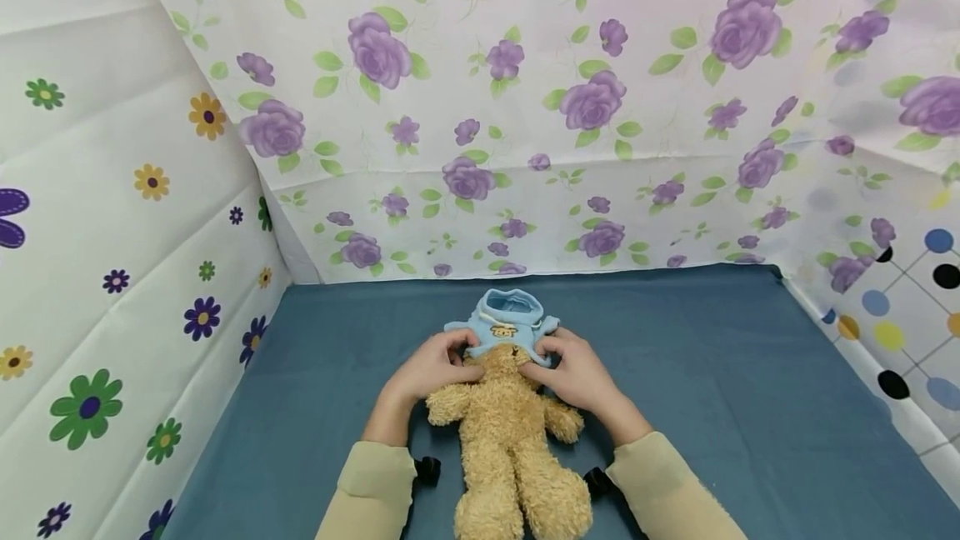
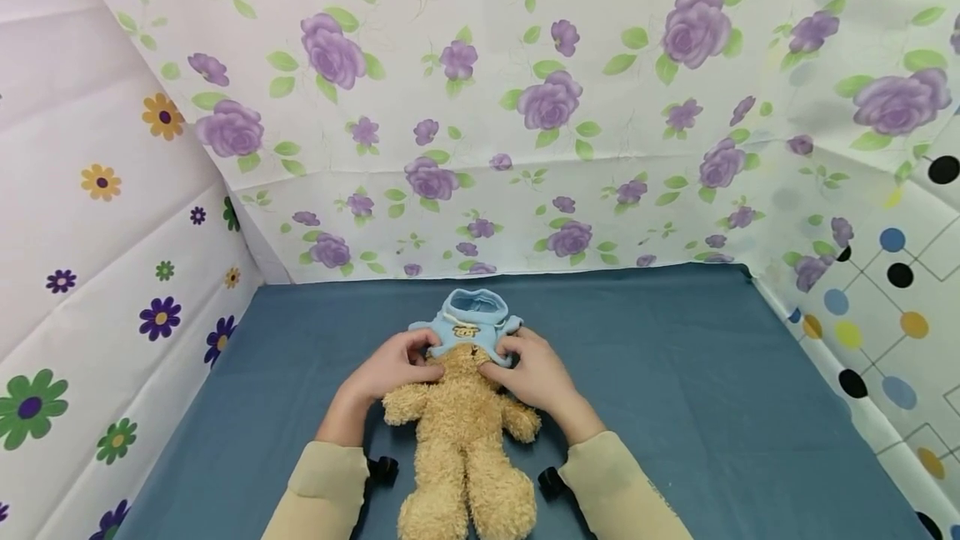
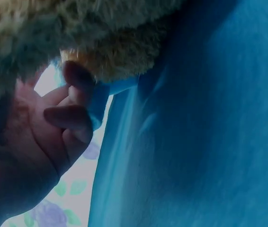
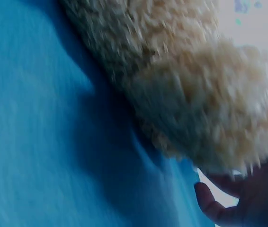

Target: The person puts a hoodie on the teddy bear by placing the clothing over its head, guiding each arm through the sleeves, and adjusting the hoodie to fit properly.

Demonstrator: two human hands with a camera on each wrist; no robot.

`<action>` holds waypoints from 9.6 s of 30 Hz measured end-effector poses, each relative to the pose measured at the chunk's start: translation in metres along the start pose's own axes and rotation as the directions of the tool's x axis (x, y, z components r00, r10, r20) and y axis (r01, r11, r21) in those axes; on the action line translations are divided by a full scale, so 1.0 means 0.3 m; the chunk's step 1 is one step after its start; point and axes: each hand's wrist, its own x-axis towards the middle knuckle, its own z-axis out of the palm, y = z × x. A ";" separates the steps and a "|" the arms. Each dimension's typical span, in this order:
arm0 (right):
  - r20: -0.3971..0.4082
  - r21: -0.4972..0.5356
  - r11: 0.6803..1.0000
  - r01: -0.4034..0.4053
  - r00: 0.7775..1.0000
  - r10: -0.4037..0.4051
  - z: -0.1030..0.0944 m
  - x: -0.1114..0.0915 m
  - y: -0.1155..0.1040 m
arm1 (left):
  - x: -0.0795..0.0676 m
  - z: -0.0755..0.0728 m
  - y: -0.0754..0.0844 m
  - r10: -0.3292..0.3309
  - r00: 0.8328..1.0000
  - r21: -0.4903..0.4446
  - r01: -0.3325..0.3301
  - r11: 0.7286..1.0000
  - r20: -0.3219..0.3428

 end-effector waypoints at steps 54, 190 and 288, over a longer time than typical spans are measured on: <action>0.212 0.084 0.992 0.097 0.971 -0.113 -0.028 0.020 0.101 | 0.004 -0.030 -0.034 0.024 1.000 0.104 -0.026 0.994 0.020; -0.250 -0.331 0.943 -0.040 0.967 -0.047 0.052 -0.002 -0.064 | 0.027 0.128 0.158 -0.061 0.968 0.195 0.110 0.975 -0.242; -0.049 -0.395 0.919 -0.011 0.999 -0.009 0.007 0.000 0.016 | 0.041 0.117 0.061 0.036 0.973 0.610 0.115 0.784 -0.230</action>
